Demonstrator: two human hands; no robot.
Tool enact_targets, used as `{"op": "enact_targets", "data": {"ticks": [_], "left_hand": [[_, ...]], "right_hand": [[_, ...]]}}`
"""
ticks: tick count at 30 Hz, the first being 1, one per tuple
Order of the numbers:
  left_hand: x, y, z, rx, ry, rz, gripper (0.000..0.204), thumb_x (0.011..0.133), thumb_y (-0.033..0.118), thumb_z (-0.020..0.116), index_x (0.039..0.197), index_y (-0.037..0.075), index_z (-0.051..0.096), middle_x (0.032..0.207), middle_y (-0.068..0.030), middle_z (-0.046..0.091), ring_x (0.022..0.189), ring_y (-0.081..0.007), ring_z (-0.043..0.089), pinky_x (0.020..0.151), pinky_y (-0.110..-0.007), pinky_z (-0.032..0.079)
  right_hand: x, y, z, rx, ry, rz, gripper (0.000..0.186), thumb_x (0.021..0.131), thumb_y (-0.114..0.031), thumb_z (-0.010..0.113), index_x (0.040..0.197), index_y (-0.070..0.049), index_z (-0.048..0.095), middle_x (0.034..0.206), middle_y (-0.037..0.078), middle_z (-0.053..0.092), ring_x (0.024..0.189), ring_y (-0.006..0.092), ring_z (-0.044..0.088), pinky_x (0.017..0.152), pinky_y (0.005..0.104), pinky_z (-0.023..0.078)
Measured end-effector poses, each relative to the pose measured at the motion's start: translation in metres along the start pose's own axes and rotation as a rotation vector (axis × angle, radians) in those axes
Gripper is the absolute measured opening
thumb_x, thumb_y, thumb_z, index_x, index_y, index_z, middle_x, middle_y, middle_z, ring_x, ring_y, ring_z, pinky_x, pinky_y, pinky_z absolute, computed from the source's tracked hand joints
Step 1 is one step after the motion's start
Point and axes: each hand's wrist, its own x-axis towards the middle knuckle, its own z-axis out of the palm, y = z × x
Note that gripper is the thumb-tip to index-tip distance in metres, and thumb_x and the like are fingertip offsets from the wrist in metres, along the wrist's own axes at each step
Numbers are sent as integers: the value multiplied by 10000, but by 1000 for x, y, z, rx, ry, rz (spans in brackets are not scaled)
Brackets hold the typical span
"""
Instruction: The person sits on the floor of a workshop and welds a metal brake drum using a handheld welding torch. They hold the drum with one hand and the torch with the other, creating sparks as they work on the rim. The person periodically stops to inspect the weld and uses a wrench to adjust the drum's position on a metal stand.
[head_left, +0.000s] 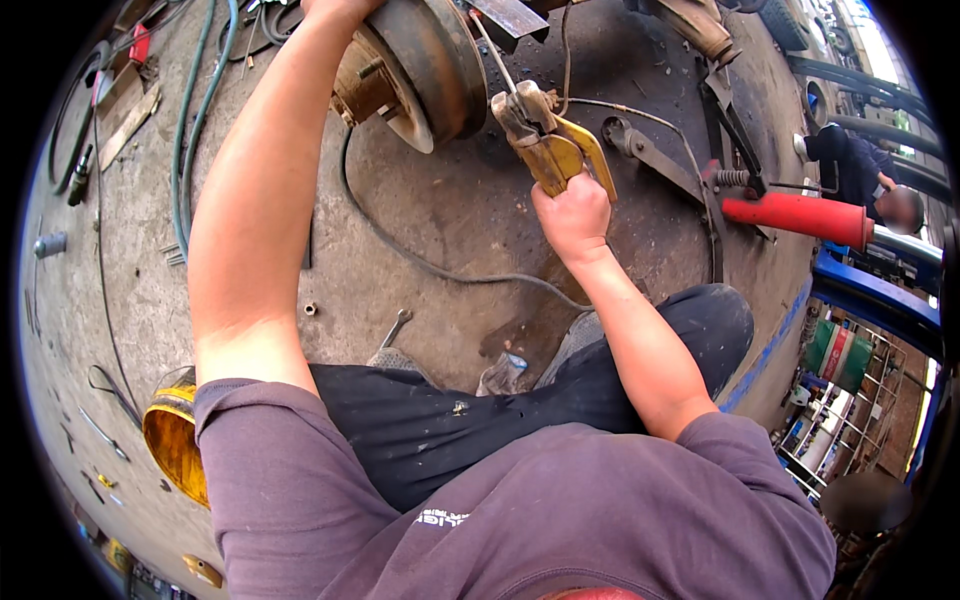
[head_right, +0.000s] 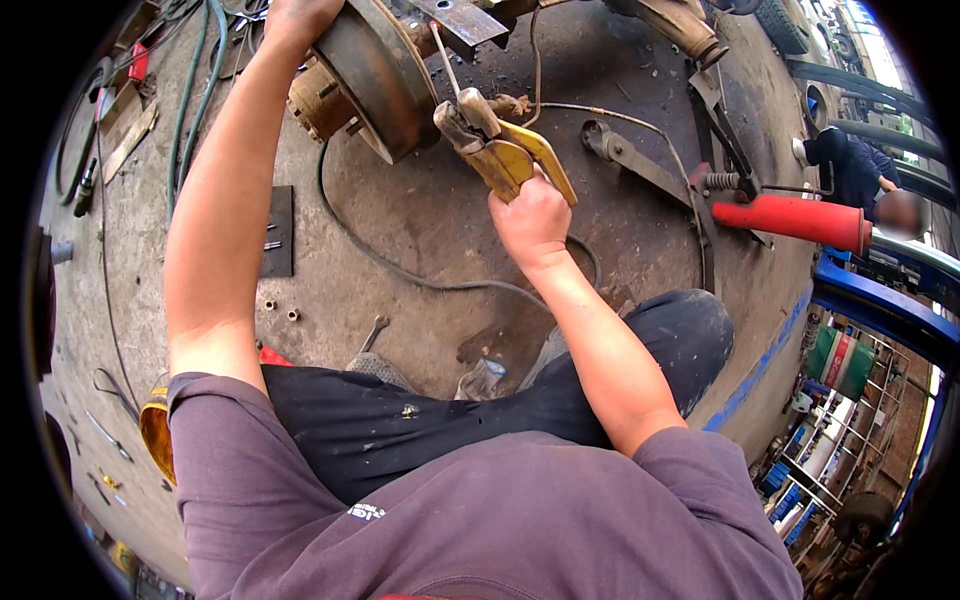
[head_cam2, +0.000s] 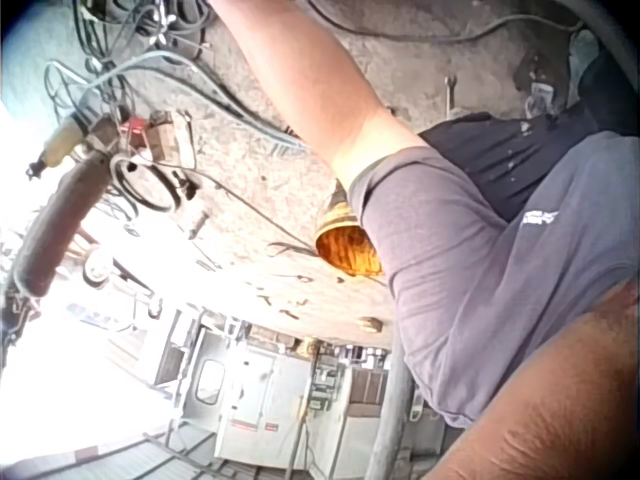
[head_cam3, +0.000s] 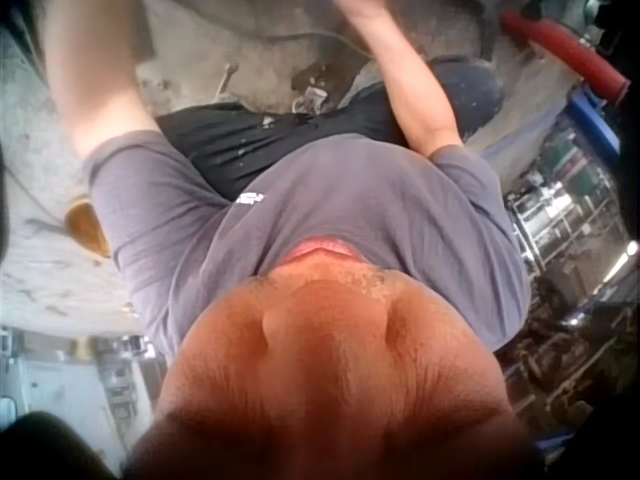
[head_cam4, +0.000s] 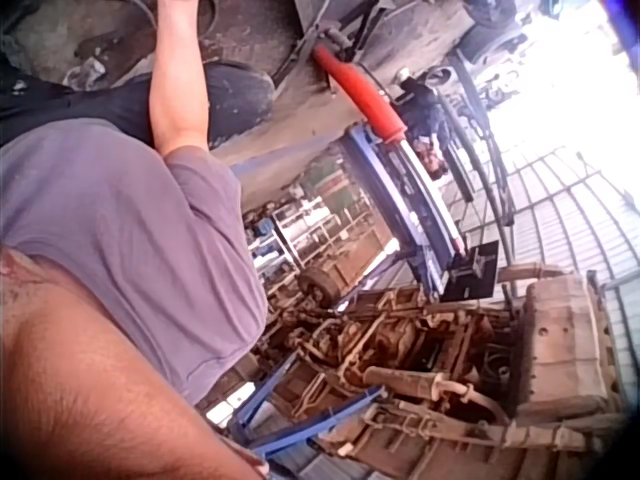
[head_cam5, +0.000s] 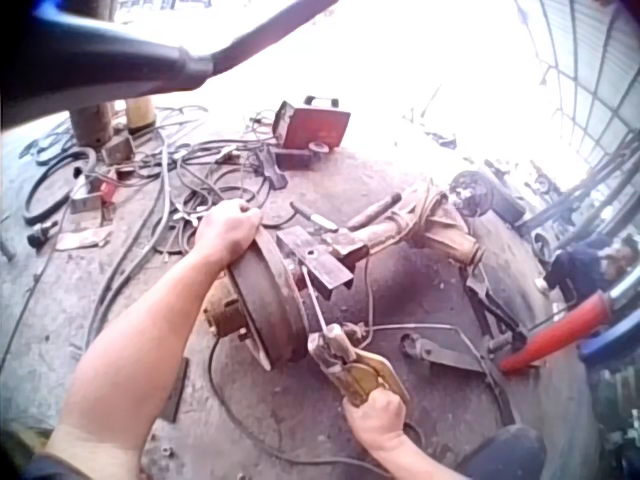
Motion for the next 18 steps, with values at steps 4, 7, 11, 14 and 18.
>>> {"op": "enact_targets", "data": {"ticks": [4,7,11,14,18], "left_hand": [[-1,1,-2,25,-43,4,391,869,361,561,1019,56,755,1095,-223,722,1074,-383,680,934,-446,520],[-3,3,-2,0,-36,-29,382,876,372,572,1003,63,758,1079,-222,724,1059,-382,685,922,-445,523],[-15,14,-5,-19,-39,-20,404,883,398,574,1039,68,747,1121,-221,715,1083,-382,676,936,-444,519],[-8,6,-1,44,-14,-19,425,890,415,568,1071,69,736,1153,-222,706,1104,-387,666,949,-448,514],[-5,7,1,79,-52,-47,434,902,425,555,1070,69,736,1154,-223,705,1109,-394,662,957,-457,511]], "right_hand": [[0,-1,-1,-14,-12,20,259,760,-206,779,879,7,693,822,239,696,784,437,686,708,460,569],[0,-1,-1,-15,-16,8,263,762,-210,779,876,10,691,820,239,696,780,437,687,706,461,569],[-1,3,0,-24,-14,7,272,762,-214,784,881,12,690,818,240,696,780,435,688,704,460,569],[-1,2,2,-8,-12,0,283,760,-216,787,891,14,688,824,241,696,786,435,689,707,460,570],[-2,-2,-2,-17,-21,19,294,758,-217,790,909,12,685,840,239,700,802,432,691,719,460,571]]}}
